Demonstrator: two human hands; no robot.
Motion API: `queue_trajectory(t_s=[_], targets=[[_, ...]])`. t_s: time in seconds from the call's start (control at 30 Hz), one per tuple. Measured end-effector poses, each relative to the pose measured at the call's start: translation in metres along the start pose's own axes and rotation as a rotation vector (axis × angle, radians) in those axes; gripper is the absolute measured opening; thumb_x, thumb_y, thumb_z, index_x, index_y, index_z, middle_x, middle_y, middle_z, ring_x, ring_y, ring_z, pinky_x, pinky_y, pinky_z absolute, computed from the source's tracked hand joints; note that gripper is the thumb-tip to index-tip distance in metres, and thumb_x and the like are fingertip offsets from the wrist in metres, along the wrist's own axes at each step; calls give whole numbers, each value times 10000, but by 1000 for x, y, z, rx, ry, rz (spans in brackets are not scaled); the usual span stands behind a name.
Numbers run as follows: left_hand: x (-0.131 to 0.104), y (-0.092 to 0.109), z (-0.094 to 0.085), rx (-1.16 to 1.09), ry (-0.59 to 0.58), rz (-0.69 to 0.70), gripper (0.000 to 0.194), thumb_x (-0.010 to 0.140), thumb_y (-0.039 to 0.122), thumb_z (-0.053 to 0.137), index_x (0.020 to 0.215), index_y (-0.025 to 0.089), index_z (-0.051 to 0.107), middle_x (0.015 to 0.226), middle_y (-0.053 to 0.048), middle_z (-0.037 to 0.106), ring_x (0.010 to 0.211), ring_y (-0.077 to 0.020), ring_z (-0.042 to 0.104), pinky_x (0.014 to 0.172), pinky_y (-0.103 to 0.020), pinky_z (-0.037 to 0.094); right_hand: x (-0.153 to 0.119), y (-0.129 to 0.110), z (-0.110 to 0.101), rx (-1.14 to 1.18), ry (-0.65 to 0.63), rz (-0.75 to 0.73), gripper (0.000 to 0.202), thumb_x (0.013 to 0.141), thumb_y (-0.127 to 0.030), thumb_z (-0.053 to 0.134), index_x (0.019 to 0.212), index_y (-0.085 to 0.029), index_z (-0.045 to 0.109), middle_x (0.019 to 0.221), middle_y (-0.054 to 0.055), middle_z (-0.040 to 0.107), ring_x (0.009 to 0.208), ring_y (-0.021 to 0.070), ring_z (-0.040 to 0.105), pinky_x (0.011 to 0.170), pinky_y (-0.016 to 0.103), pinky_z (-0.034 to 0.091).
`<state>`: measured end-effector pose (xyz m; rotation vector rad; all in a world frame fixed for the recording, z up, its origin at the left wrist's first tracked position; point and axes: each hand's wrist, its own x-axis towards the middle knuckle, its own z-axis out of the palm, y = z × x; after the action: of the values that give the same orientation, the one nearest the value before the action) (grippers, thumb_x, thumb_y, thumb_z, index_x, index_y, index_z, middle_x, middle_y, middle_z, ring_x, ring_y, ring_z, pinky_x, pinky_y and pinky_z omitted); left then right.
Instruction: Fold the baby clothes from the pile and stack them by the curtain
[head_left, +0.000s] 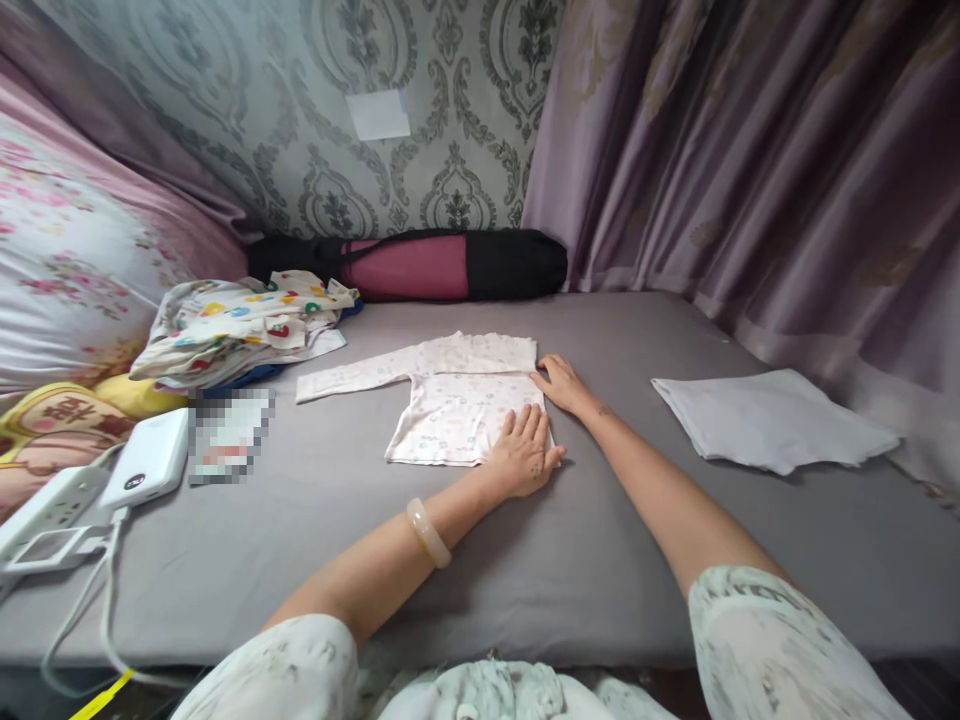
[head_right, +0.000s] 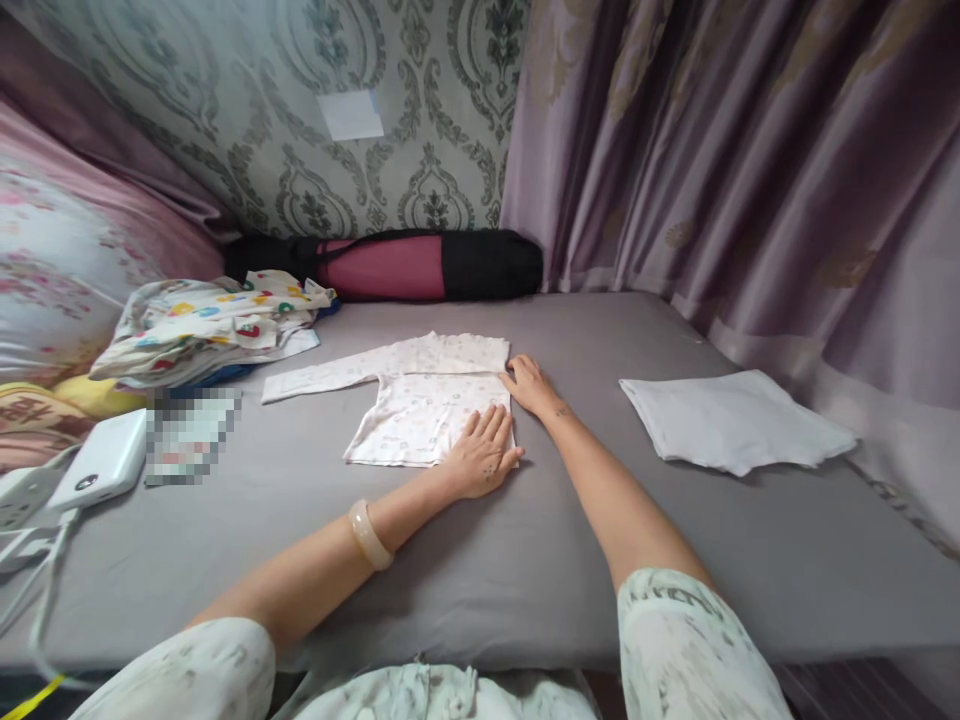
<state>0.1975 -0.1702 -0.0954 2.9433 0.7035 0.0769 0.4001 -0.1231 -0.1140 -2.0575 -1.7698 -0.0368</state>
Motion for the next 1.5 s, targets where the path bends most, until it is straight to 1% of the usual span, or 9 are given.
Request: queue_trajectory(t_s=[0.27, 0.43, 0.57, 0.67, 0.83, 1.07, 1.2, 1.3, 1.5], targets=[[-39, 25, -13, -136, -103, 73, 787, 975, 579, 120, 1502, 4, 219, 1584, -227, 163, 1481, -329, 90, 1190, -476, 138, 1, -22, -13, -70, -78, 63, 337, 938, -289, 465, 1210, -112, 557, 1258, 171, 570, 1171, 255, 533, 994, 355, 409], [-57, 21, -34, -366, -183, 216, 752, 963, 598, 227, 1467, 44, 303, 1567, -238, 226, 1468, -333, 168, 1166, -471, 209, -11, -63, -10, -107, -119, -83, 521, 967, -324, 367, 1429, -85, 396, 1541, 180, 317, 1425, 269, 274, 1153, 401, 235], [-62, -5, -54, -650, -190, 233, 512, 989, 471, 267, 1153, 127, 608, 1168, -123, 660, 1085, -245, 611, 911, -326, 467, -30, -84, -6, -91, -272, -126, 625, 996, -426, 276, 1489, -46, 315, 1594, 187, 180, 1477, 276, 128, 1194, 428, 106], [-60, -36, -62, -761, -68, -22, 430, 979, 385, 287, 954, 146, 643, 763, -28, 671, 716, -167, 622, 667, -258, 475, -44, -89, -7, -77, -318, -114, 655, 1002, -476, 203, 1516, -77, 278, 1607, 167, 129, 1483, 262, 89, 1196, 458, 75], [-42, -97, -52, -598, 206, -257, 243, 910, 255, 417, 972, 176, 638, 921, -52, 701, 834, -174, 637, 755, -259, 487, -74, -102, -21, -50, -422, -190, 679, 1001, -518, 179, 1537, -105, 234, 1613, 137, 97, 1487, 252, 36, 1198, 478, 41], [-7, -145, -27, -213, 264, -265, 304, 903, 152, 429, 1181, 188, 549, 1200, -97, 606, 1100, -217, 566, 940, -354, 453, -99, -115, -50, 185, -568, -323, 640, 998, -560, 207, 1511, -199, 333, 1601, 82, 208, 1482, 218, 118, 1208, 449, 65], [12, -152, -33, -40, 188, -351, 319, 894, 91, 399, 1150, 191, 560, 1182, -105, 590, 1071, -236, 545, 897, -367, 462, -73, -100, -45, 227, -380, -247, 579, 1016, -478, 189, 1290, -183, 606, 1470, 102, 467, 1381, 209, 376, 1163, 391, 248], [22, -155, -38, 52, 141, -416, 333, 886, 41, 356, 1077, 170, 596, 1126, -121, 603, 1044, -238, 536, 857, -341, 467, -47, -81, -33, 30, -158, -115, 519, 992, -403, 286, 1362, -124, 520, 1488, 147, 424, 1389, 250, 346, 1156, 428, 239], [25, -162, -41, 66, 127, -413, 350, 865, 3, 352, 1054, 147, 609, 1114, -134, 609, 1038, -241, 546, 830, -325, 472, -30, -62, -14, -181, -164, 7, 551, 973, -369, 291, 1443, -105, 406, 1513, 153, 387, 1412, 278, 287, 1158, 455, 200]])
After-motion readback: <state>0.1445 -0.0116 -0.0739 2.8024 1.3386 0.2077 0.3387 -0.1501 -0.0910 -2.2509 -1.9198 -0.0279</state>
